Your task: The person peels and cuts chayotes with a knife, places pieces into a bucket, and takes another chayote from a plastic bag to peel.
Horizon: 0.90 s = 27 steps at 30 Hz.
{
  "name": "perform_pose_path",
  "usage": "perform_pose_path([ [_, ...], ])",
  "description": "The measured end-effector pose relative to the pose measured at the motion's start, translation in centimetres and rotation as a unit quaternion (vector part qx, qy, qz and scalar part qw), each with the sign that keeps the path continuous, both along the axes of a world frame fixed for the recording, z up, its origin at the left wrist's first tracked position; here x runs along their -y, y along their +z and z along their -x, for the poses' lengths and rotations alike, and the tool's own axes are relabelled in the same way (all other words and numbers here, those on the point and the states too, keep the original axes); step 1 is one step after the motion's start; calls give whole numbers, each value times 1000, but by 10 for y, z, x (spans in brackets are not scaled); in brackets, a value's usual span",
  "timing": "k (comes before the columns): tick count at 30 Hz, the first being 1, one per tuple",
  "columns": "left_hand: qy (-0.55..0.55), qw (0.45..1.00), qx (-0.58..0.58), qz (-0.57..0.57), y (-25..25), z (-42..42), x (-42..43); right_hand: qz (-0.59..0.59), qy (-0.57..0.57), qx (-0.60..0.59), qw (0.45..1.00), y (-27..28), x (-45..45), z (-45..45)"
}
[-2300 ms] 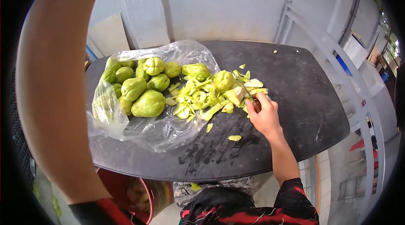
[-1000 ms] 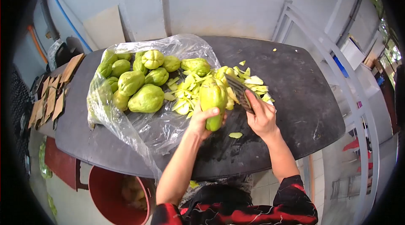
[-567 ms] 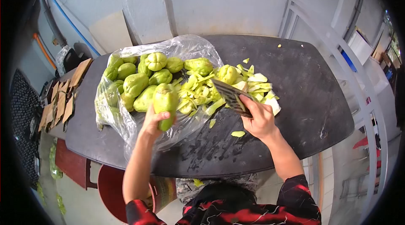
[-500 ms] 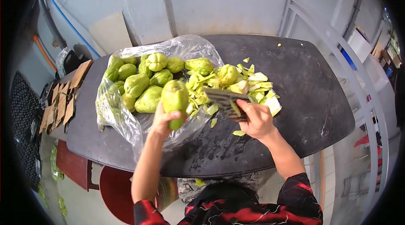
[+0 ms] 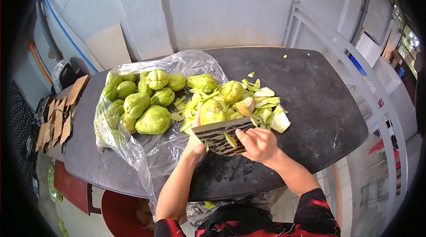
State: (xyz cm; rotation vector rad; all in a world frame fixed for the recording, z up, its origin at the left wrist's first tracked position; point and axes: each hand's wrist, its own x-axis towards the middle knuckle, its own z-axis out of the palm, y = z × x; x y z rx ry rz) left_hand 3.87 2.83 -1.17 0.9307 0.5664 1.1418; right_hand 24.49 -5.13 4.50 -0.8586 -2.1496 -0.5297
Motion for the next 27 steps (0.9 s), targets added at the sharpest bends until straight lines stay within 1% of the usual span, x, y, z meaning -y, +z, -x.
perform_pose_path([
  [1,-12,998,32,53,-4,3,-2,-11,3,2,1000,0,-1,3],
  [3,-21,1000,-8,14,-20,10,-11,-8,10,5,1000,-2,-2,4],
  [5,-10,999,-24,41,12,12,8,-14,14,7,1000,-6,-2,4],
  [6,-9,999,-25,43,11,14,8,-12,15,6,1000,-7,-6,0],
  [8,-46,997,-42,-46,11,18,11,30,-27,28,999,-8,-17,-12],
  [9,-31,998,-49,-23,19,15,11,35,-43,-16,998,-20,-28,-19],
  [10,-34,998,-50,-20,18,15,10,40,-49,-6,998,-19,-29,-23],
  [12,-65,997,-33,33,15,17,7,45,-73,31,996,-15,-24,-22],
  [14,-66,996,-42,38,11,22,6,41,-74,31,996,-7,-19,-15],
  [16,-67,997,-21,-14,12,24,6,14,-69,35,997,-1,-17,-14],
  [18,-66,997,-35,-18,15,23,5,26,-66,19,997,-13,-28,-22],
  [20,-90,994,-50,19,15,22,6,96,-168,24,981,-20,-41,-36],
  [21,-96,993,-62,2,12,23,3,124,-187,3,975,-29,-47,-49],
  [22,-101,992,-74,-15,11,23,0,88,-187,-32,978,-18,-45,-52],
  [24,-101,994,-35,4,13,22,3,63,-170,-66,981,-10,-41,-50],
  [27,-75,996,-57,-5,14,25,-4,93,-174,-70,978,-6,-34,-42],
])
